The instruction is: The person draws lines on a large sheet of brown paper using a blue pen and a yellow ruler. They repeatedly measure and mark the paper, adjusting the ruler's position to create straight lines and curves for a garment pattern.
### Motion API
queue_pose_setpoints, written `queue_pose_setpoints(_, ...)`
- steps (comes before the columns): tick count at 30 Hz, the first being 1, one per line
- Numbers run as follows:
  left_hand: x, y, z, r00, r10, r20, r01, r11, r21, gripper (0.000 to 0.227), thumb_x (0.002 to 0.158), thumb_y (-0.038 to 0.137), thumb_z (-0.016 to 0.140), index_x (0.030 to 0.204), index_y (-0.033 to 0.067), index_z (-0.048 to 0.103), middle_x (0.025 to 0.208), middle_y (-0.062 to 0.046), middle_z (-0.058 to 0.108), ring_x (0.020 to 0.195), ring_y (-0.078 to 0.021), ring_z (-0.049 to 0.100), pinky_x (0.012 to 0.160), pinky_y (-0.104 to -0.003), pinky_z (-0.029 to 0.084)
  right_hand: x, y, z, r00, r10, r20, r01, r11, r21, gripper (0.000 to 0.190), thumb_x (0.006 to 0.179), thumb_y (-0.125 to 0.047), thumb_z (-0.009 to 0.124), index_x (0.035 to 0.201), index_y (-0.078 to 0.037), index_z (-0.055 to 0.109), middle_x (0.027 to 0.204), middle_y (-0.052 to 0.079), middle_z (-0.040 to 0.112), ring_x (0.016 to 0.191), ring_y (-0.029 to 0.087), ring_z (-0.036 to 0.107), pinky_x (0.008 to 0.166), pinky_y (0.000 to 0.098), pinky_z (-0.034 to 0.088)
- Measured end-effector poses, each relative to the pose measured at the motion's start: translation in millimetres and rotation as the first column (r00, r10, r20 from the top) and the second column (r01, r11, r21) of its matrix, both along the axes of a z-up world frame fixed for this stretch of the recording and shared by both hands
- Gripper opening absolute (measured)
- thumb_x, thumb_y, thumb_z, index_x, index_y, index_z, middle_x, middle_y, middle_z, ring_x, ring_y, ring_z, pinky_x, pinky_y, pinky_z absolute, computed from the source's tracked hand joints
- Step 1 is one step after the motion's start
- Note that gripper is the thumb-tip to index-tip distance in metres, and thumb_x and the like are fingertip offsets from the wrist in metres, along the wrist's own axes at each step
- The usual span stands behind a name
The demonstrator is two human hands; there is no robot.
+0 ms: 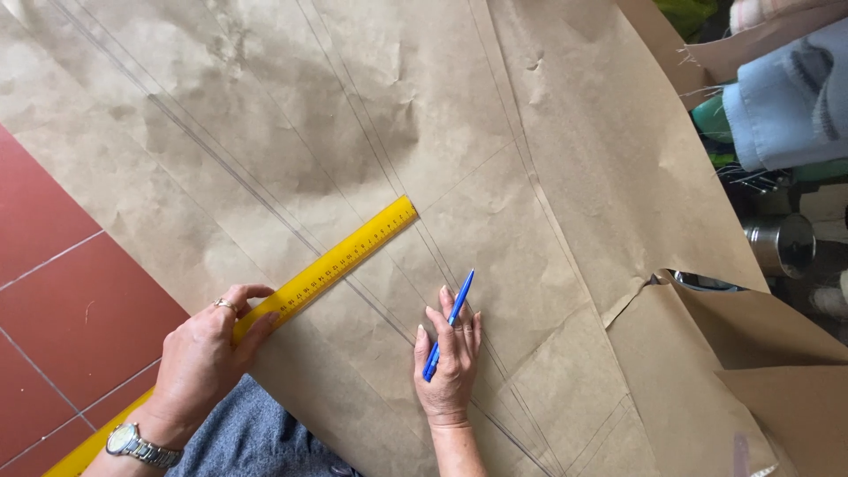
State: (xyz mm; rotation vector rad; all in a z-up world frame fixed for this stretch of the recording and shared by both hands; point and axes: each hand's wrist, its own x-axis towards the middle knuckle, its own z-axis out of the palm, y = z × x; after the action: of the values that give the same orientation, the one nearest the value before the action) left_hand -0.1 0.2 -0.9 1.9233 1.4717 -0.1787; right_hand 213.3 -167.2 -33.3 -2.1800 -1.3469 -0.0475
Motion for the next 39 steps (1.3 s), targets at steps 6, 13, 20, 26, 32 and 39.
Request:
queue_pose_setpoints(6,4,2,5,0.997,0.004,-0.072,-0.008,0.999,-0.053,0.031,0.088,0.047,0.052,0.118,0.0383,0.056,0.100,0.012,0.072,0.087,-0.0154,0.068,0.071,-0.036,0.053,0,1,3,1.000,0.002,0.001,-0.002,1.000,0.007,0.018,0.095,-0.016,0.053,0.111,-0.011,0.059,0.137,0.010,0.055,0.130,0.030,0.052,0.113,0.0516,0.031)
queue_pose_setpoints(13,4,2,9,1.000,0.005,-0.011,-0.006,0.996,-0.090,0.031,0.089,0.043,0.054,0.118,0.0339,0.057,0.099,0.011,0.073,0.086,-0.0176,0.066,0.072,-0.036,0.051,0,0,5,1.000,0.008,0.021,-0.008,1.000,-0.003,0.018,0.095,-0.015,0.052,0.112,-0.011,0.058,0.137,0.009,0.056,0.129,0.030,0.052,0.113,0.0497,0.032)
queue_pose_setpoints(20,4,4,5,0.999,0.016,-0.046,-0.022,0.991,-0.131,0.032,0.087,0.045,0.055,0.118,0.0359,0.056,0.095,0.011,0.073,0.080,-0.0166,0.067,0.069,-0.036,0.051,-1,2,3,1.000,0.005,0.006,-0.005,1.000,-0.005,0.017,0.095,-0.014,0.054,0.111,-0.010,0.059,0.138,0.010,0.055,0.131,0.031,0.051,0.113,0.0505,0.033)
queue_pose_setpoints(26,-2,5,-10,0.999,-0.031,-0.035,0.026,0.990,-0.138,0.031,0.085,0.047,0.054,0.115,0.0359,0.054,0.100,0.020,0.075,0.076,-0.0137,0.071,0.066,-0.035,0.056,0,3,0,1.000,-0.001,0.014,0.002,1.000,-0.030,0.019,0.094,-0.014,0.054,0.112,-0.011,0.059,0.138,0.011,0.055,0.132,0.031,0.051,0.115,0.0456,0.030)
queue_pose_setpoints(32,-8,0,-21,0.999,0.003,0.042,-0.001,0.998,-0.060,0.030,0.081,0.041,0.062,0.110,0.0368,0.060,0.101,0.022,0.075,0.066,-0.0133,0.070,0.064,-0.031,0.056,0,3,-2,1.000,-0.016,0.014,0.017,0.998,-0.053,0.017,0.094,-0.015,0.053,0.110,-0.011,0.059,0.136,0.012,0.056,0.132,0.030,0.051,0.117,0.0446,0.029)
queue_pose_setpoints(39,-11,-1,-29,0.996,0.017,-0.089,-0.026,0.995,-0.095,0.030,0.079,0.048,0.061,0.109,0.0448,0.061,0.087,0.022,0.074,0.065,-0.0128,0.069,0.064,-0.031,0.057,1,5,-4,1.000,-0.027,0.016,0.028,0.999,-0.042,0.016,0.094,-0.016,0.053,0.107,-0.011,0.059,0.133,0.014,0.058,0.130,0.032,0.053,0.115,0.0459,0.031)
